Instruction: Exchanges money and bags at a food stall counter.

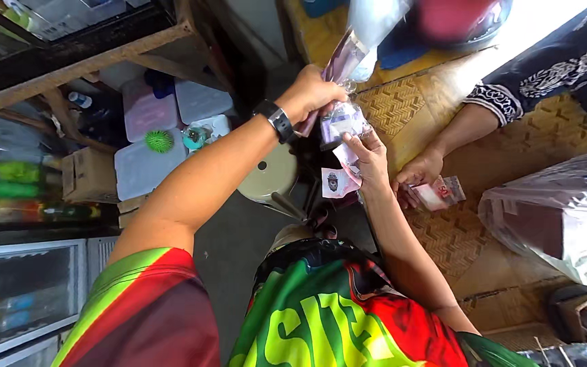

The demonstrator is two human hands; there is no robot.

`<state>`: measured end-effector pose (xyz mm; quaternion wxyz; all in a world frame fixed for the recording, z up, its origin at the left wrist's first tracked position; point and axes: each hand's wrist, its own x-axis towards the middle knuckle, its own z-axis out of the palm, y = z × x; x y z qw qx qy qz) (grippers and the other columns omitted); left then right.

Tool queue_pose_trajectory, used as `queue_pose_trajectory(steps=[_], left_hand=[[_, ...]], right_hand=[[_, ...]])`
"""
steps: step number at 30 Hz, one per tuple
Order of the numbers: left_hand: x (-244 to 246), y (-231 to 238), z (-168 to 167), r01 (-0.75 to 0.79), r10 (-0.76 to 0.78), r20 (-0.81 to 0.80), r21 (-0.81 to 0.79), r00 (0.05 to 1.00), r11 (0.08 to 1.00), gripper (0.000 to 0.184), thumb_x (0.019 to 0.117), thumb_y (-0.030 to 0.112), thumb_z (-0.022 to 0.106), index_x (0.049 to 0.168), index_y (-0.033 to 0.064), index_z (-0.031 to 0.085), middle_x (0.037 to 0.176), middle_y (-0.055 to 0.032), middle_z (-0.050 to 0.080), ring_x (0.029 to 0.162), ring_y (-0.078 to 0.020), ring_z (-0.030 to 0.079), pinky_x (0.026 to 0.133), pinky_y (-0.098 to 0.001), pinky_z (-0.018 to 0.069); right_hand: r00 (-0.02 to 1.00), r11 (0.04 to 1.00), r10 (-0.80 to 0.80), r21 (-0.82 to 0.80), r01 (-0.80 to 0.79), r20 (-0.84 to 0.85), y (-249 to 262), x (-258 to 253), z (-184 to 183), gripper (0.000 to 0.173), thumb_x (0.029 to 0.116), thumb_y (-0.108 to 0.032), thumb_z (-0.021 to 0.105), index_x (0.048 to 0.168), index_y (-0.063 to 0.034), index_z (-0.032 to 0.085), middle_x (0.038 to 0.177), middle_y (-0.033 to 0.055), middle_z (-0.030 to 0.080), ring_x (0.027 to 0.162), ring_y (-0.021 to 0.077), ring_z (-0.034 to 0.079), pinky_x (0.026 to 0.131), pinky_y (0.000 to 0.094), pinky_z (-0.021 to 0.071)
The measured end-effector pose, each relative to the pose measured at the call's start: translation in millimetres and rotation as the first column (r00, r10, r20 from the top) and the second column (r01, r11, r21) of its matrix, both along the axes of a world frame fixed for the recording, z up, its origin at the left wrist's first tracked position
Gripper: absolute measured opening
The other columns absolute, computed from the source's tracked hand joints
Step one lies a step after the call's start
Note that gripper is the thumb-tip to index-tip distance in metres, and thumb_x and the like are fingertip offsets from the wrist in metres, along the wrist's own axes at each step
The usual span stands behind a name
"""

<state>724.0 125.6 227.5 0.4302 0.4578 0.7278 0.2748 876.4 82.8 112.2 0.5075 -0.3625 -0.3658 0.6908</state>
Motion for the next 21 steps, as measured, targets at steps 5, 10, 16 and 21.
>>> queue_pose_trajectory(steps=[5,10,16,21], left_hand=[[4.8,-1.8,10.7,0.009,-0.008,-0.031,0.03,0.999,1.0,0.019,0.086,0.006,0.074,0.098,0.0034,0.06,0.07,0.0019,0.059,0.052,-0.002,0.053,0.052,-0.0168,0.0472],[3.3,-2.9,17.0,0.015,-0.013,-0.032,0.076,0.999,0.997,0.019,0.0868,0.007,0.074,0.099,0.0035,0.061,0.071,0.0021,0.059,0.052,-0.0014,0.052,0.05,-0.0164,0.0462],[6.2,-5.1,22.4,0.02,-0.02,-0.003,0.129,1.0,0.991,0.017,0.086,0.005,0.075,0.097,0.0035,0.062,0.07,0.0023,0.06,0.052,-0.001,0.053,0.051,-0.016,0.0467],[5.0,-5.8,24.9,0.042,-0.041,-0.011,0.146,0.999,0.988,0.017,0.0861,0.005,0.076,0.097,0.0025,0.063,0.072,0.0009,0.061,0.053,-0.0017,0.054,0.052,-0.0171,0.0473]], right_hand=[[0.998,0.999,-0.019,0.039,0.021,-0.06,-5.0,2.8,0.4,0.019,0.0951,0.003,0.065,0.112,-0.0045,0.063,0.091,-0.002,0.073,0.079,0.0048,0.071,0.073,0.0236,0.0622],[0.995,0.989,-0.051,0.137,0.062,-0.081,-6.7,4.0,5.3,0.021,0.0916,0.006,0.067,0.108,-0.0061,0.062,0.09,-0.0027,0.073,0.079,0.0047,0.071,0.074,0.0238,0.0625],[0.994,0.971,-0.052,0.229,0.074,-0.098,-6.3,6.2,5.0,0.021,0.0911,0.006,0.067,0.107,-0.007,0.062,0.091,-0.0029,0.074,0.08,0.0049,0.071,0.075,0.0245,0.0625],[0.995,0.973,-0.058,0.218,0.075,-0.084,-5.7,6.9,7.4,0.021,0.0907,0.006,0.067,0.107,-0.0067,0.063,0.091,-0.0032,0.073,0.08,0.0044,0.071,0.075,0.0238,0.0622]])
